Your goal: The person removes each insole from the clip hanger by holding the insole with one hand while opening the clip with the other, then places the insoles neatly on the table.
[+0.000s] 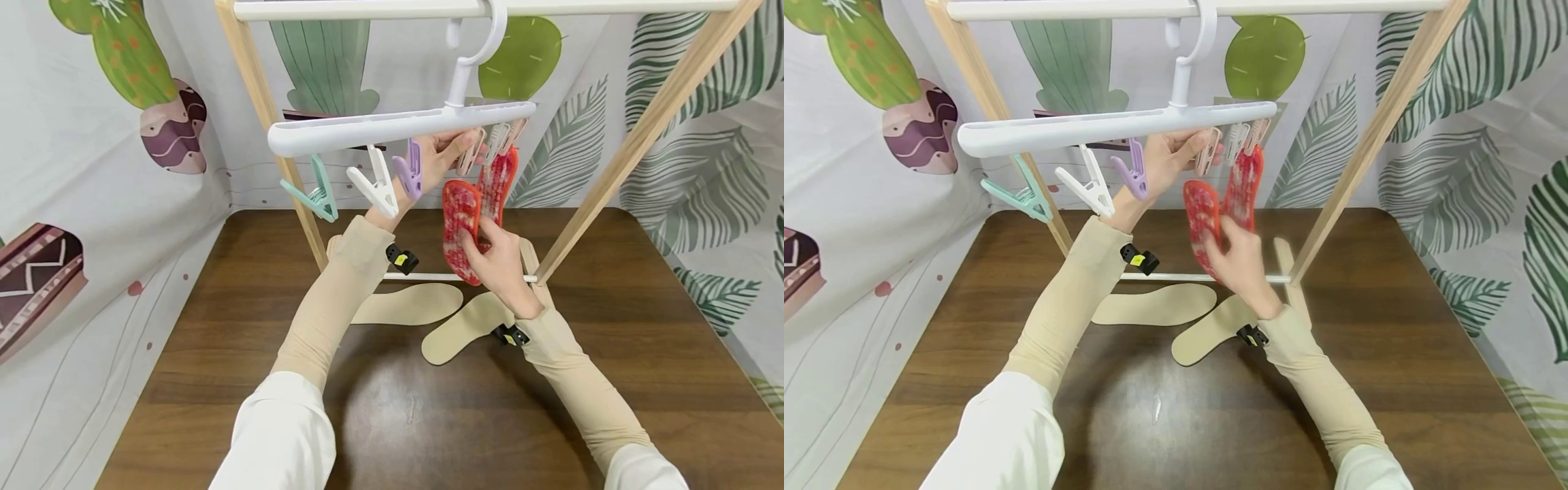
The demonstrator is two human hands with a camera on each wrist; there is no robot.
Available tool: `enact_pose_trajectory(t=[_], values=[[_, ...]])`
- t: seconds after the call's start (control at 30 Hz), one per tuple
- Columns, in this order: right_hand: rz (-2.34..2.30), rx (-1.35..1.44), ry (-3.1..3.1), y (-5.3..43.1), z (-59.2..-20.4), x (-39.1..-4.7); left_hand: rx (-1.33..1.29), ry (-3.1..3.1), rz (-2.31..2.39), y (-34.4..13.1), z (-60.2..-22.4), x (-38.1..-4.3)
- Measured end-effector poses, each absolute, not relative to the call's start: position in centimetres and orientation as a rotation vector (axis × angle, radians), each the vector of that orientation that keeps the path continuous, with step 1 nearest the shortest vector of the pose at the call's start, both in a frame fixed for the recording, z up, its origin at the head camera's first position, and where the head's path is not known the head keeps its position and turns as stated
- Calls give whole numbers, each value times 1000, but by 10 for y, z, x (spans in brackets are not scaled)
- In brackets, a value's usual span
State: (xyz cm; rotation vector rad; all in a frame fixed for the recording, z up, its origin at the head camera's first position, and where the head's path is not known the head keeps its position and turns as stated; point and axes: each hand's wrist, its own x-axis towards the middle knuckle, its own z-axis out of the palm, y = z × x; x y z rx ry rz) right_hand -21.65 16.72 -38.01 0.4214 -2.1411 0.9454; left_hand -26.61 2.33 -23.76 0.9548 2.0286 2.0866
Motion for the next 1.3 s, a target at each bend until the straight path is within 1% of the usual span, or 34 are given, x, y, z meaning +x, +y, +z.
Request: enact_pose_trajectory(t=[0.2,0.47,0.77,0.87,1.07,1.3], values=[[937,432,-2125,171,-380,-215,937,2052,2067,24,-234,-261],[927,441,-2105,175,-379,-213,996,2059,2043,24,-238,-266],[916,473,-2083,179,-382,-211,1125,2010,2071,30,-256,-288],[926,492,-2072,180,-383,-211,1096,2022,2050,32,-259,-293],[936,490,-2060,183,-385,-209,1035,2045,2032,28,-247,-278],[923,470,-2057,186,-387,-207,1087,2108,1997,24,-242,-270]])
